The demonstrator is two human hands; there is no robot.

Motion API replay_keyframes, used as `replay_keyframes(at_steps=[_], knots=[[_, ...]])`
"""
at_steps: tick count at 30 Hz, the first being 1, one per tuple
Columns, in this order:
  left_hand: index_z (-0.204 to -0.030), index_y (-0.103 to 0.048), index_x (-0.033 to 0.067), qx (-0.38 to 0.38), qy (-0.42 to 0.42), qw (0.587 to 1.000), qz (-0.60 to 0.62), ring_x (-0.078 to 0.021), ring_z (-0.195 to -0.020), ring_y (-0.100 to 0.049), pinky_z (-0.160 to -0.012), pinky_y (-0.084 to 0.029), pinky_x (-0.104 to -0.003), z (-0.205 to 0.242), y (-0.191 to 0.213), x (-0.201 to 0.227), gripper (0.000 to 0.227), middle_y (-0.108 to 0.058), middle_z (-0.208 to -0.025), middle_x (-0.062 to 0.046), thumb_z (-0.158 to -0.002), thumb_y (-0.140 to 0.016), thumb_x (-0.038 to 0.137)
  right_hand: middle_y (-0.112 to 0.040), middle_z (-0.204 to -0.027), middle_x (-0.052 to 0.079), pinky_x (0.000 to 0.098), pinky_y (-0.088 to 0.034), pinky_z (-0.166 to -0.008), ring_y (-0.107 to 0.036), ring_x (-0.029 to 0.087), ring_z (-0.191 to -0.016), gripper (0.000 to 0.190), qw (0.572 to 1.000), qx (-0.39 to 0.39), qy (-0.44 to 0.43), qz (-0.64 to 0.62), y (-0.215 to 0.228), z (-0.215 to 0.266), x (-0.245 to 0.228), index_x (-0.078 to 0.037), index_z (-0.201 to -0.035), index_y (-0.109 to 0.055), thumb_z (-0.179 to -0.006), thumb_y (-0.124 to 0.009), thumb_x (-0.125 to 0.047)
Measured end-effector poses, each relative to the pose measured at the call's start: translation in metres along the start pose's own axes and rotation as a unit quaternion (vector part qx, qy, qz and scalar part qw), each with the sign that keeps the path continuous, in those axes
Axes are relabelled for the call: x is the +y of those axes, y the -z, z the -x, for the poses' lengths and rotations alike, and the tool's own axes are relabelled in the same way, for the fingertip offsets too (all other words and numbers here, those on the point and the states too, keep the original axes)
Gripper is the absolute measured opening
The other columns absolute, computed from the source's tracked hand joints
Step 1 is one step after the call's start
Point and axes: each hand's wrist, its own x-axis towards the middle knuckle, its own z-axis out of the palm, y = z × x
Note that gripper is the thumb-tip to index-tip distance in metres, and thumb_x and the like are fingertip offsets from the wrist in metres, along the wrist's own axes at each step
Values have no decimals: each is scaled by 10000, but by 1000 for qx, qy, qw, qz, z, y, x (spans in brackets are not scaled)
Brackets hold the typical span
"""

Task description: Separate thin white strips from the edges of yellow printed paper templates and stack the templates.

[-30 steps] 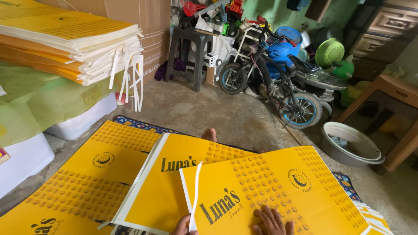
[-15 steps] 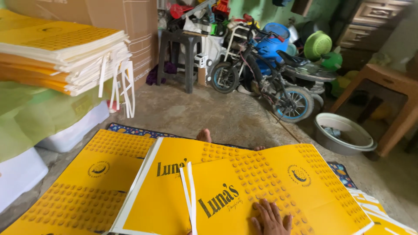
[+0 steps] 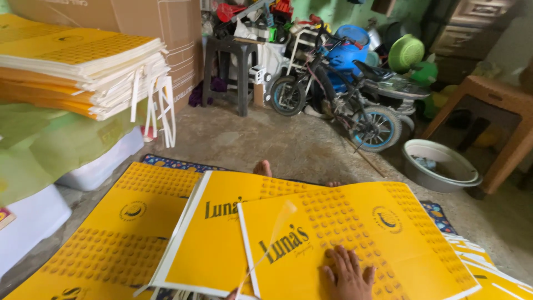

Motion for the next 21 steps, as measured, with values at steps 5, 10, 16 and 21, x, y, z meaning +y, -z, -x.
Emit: replay_keyframes(at_steps=[5,10,16,21], knots=[[-1500,-579,259,81,26,996,-23,-311,-614,-684,-603,-566,-359,47,11,80,639,-722,-783,-198,-873,-620,142,-367,-1617,-219,658,-88,-1211,-251,70,-1559,568,999,16,32,-16,10,-7,-3,-503,-1448,-460,-893,-421,-621],[-1620,-161,314,-185,153,949,-207,-208,-1157,-810,-979,-626,-310,136,79,133,1101,-781,-1357,-97,-768,-842,165,-339,-1661,-122,732,-61,-1170,-218,179,-1588,572,997,6,45,-57,4,0,8,-421,-1487,-446,-946,-413,-604],[-1634,-174,252,-208,92,956,-184,-145,-527,-521,-560,-541,-308,168,68,195,964,-792,-843,-116,-866,-707,18,-325,-1661,-118,690,-10,-1185,-192,183,-1585,581,997,-26,44,-64,24,8,-4,-381,-1479,-450,-975,-304,-631],[-1642,-181,290,-190,121,949,-219,-183,-562,-622,-602,-545,-307,191,65,219,968,-756,-743,-119,-882,-729,45,-215,-1707,-91,692,28,-1180,-112,196,-1602,619,997,-59,39,-23,25,2,-7,-375,-1542,-357,-1002,-197,-632]])
